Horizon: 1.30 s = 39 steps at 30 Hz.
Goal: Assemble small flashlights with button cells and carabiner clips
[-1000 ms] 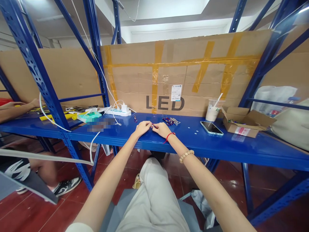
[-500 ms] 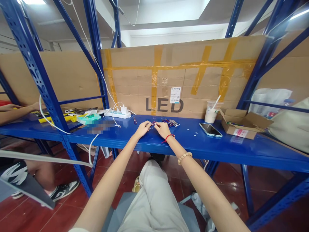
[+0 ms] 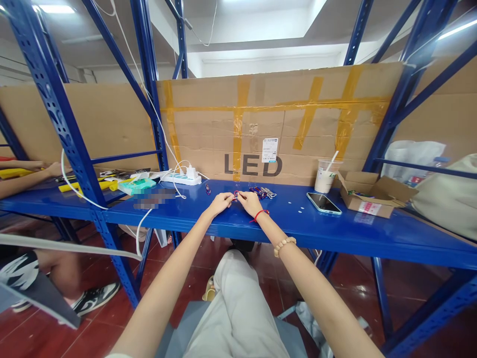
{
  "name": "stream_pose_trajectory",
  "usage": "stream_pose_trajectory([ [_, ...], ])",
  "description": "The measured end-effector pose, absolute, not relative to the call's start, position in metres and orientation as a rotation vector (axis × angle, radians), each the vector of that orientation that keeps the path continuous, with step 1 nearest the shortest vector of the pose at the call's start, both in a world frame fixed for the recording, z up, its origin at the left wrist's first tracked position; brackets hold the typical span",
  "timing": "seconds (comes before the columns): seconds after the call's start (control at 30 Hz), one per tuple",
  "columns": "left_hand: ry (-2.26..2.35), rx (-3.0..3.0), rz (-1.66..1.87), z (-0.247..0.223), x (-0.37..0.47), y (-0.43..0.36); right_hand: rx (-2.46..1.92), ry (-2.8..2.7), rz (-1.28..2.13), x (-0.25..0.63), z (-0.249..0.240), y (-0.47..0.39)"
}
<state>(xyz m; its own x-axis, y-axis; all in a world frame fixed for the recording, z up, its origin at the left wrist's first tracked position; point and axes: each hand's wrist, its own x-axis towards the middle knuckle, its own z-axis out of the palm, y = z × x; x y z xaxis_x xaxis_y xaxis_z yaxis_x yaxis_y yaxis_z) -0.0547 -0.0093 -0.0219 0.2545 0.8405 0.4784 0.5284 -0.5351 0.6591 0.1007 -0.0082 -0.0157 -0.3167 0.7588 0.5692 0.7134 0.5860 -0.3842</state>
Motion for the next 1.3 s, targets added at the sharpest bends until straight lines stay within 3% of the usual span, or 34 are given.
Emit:
stream_pose_trajectory([
  [0.47,1.361,2.138,1.382,-0.023,-0.055,-0.009,-1.631,-1.752,0.13,0.102,-0.009,-0.022],
  [1.3,1.487,2.076,1.427,-0.025,-0.056,-0.01,-1.905,-1.68,0.218,0.1,-0.005,-0.025],
])
